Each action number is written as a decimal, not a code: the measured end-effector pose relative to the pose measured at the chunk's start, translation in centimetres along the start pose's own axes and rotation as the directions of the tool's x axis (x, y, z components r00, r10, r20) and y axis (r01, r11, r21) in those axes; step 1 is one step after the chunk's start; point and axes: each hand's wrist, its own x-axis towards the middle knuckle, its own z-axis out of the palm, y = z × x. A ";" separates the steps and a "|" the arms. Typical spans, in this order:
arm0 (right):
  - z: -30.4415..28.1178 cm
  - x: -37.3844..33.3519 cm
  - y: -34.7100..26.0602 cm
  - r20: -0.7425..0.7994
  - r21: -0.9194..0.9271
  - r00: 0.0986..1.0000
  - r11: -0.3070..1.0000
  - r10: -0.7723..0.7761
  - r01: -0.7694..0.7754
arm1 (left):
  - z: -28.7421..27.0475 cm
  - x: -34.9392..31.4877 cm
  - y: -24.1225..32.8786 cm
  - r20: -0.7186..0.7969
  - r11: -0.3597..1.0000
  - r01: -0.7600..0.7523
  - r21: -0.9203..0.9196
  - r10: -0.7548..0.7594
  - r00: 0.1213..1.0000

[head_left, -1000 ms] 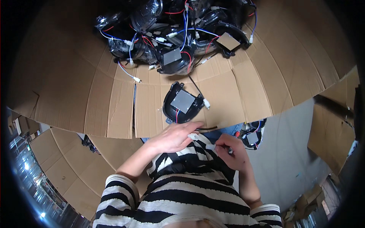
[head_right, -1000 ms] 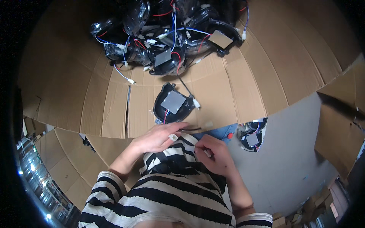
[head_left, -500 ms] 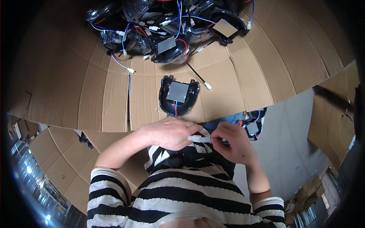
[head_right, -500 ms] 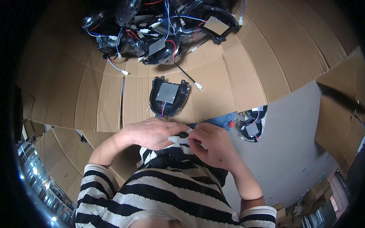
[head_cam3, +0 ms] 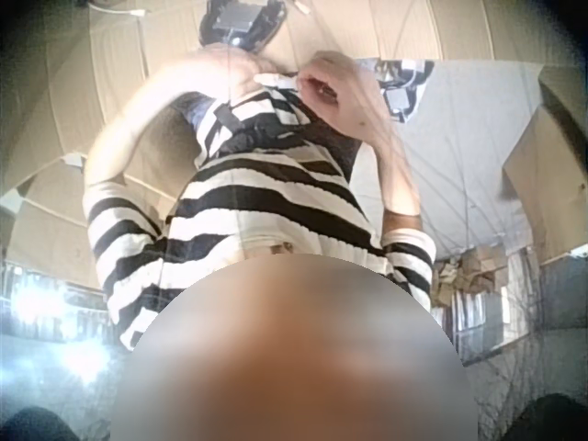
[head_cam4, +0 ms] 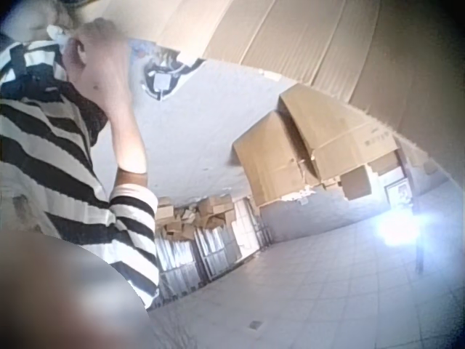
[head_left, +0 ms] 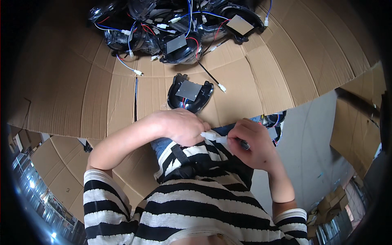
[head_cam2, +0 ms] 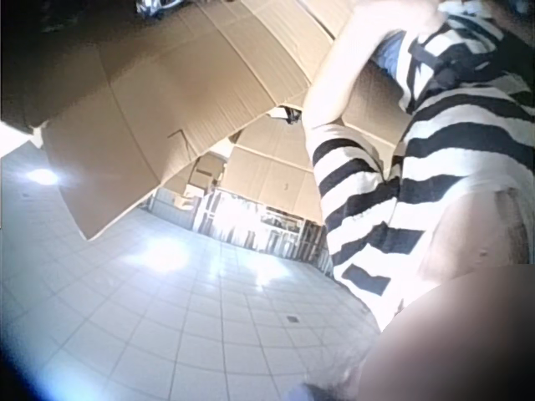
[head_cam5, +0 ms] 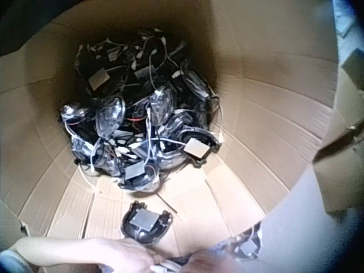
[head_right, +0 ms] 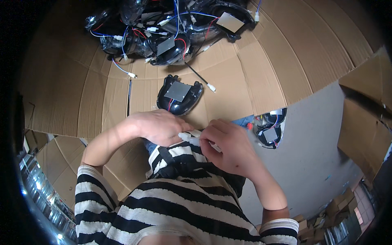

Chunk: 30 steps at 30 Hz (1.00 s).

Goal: The person repeatedly picks up small black electronic components with attached wires from a large cardboard box. They connect two white plastic connectors on the wires together, then place the assembled unit back into the box. This process is repeated continuously throughout the video.

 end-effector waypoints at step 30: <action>-2.9 -0.7 0.5 -0.225 0.122 0.953 0.976 0.203 -0.179 | 0.3 -0.6 -2.8 -0.507 0.837 -0.396 -0.378 0.171 0.845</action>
